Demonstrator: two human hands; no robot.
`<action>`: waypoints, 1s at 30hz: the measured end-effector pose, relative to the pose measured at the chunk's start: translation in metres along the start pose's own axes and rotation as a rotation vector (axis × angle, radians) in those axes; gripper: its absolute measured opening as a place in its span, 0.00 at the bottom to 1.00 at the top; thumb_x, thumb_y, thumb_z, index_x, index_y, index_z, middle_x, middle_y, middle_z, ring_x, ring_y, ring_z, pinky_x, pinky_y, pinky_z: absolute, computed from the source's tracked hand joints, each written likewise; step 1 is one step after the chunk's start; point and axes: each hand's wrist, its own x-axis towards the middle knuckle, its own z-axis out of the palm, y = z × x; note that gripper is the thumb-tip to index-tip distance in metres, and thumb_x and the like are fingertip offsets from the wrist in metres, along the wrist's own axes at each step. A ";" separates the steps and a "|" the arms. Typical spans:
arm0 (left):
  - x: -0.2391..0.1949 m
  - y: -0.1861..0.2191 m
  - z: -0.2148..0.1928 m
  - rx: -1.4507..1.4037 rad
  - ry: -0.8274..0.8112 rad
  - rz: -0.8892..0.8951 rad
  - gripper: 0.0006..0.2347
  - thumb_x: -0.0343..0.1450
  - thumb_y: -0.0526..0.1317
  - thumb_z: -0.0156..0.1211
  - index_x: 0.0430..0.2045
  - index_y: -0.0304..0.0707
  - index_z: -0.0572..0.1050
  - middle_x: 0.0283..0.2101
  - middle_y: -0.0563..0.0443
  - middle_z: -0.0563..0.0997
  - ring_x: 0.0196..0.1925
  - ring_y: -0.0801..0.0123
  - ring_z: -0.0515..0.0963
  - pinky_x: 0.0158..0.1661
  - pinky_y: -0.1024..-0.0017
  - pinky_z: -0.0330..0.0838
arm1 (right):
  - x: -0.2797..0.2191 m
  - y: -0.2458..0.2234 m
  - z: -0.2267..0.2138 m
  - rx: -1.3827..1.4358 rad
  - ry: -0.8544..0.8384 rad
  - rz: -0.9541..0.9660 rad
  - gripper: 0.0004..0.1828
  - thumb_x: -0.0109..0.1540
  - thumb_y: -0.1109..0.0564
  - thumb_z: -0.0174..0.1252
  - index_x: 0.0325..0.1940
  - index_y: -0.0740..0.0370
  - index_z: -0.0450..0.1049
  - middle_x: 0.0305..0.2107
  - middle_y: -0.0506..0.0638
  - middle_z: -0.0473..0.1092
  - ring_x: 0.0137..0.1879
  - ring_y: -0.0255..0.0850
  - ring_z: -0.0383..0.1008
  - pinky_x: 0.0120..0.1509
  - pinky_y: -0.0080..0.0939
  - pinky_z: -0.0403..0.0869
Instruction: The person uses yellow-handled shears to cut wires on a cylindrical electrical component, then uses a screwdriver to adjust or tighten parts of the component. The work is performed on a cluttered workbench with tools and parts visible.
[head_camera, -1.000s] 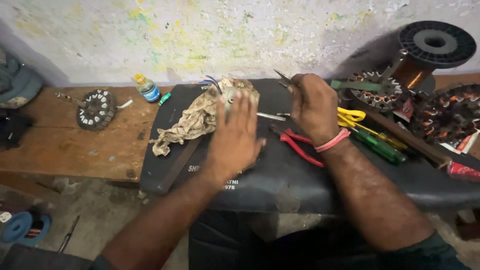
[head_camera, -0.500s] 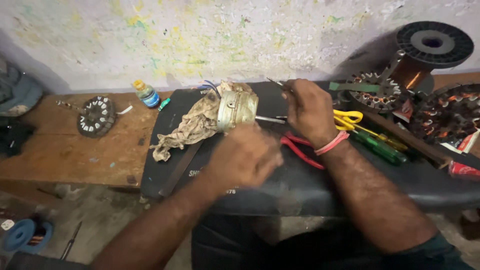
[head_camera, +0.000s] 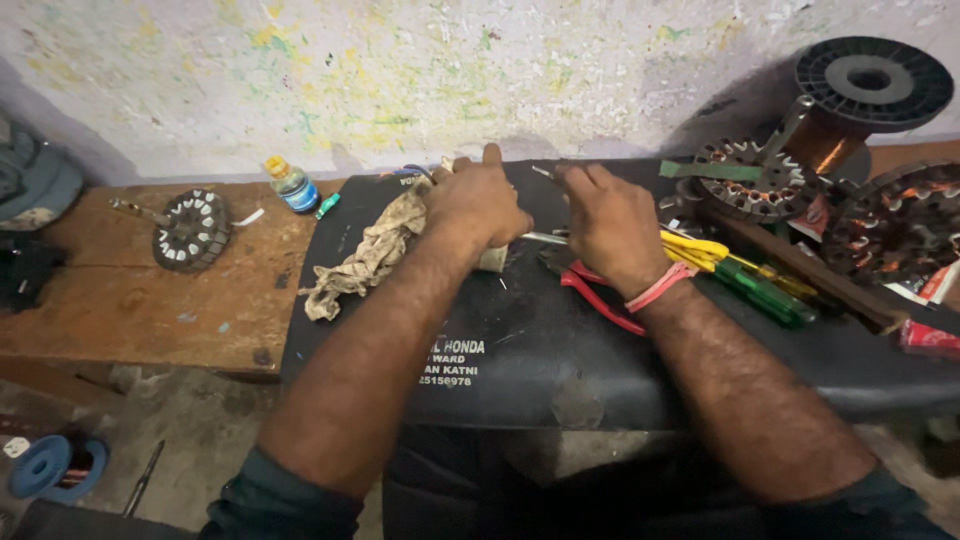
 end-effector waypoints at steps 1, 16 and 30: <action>0.003 -0.002 0.001 -0.012 0.005 -0.001 0.39 0.62 0.50 0.69 0.66 0.39 0.57 0.63 0.33 0.69 0.66 0.34 0.65 0.61 0.38 0.61 | 0.001 0.000 0.002 -0.014 -0.025 0.011 0.15 0.60 0.67 0.57 0.51 0.60 0.74 0.36 0.58 0.73 0.39 0.59 0.75 0.40 0.57 0.73; -0.028 -0.035 0.119 -0.101 0.981 0.418 0.37 0.66 0.49 0.69 0.69 0.36 0.59 0.66 0.34 0.67 0.68 0.36 0.63 0.62 0.41 0.63 | -0.007 -0.010 0.005 0.117 -0.049 -0.027 0.12 0.61 0.64 0.57 0.49 0.62 0.75 0.35 0.59 0.73 0.39 0.61 0.74 0.41 0.57 0.73; -0.038 -0.073 0.113 -0.244 0.862 0.591 0.48 0.58 0.51 0.79 0.69 0.28 0.54 0.70 0.29 0.61 0.70 0.33 0.62 0.68 0.45 0.60 | -0.002 -0.019 0.020 0.054 -0.041 -0.121 0.17 0.52 0.67 0.58 0.46 0.62 0.77 0.31 0.56 0.68 0.41 0.57 0.72 0.42 0.55 0.72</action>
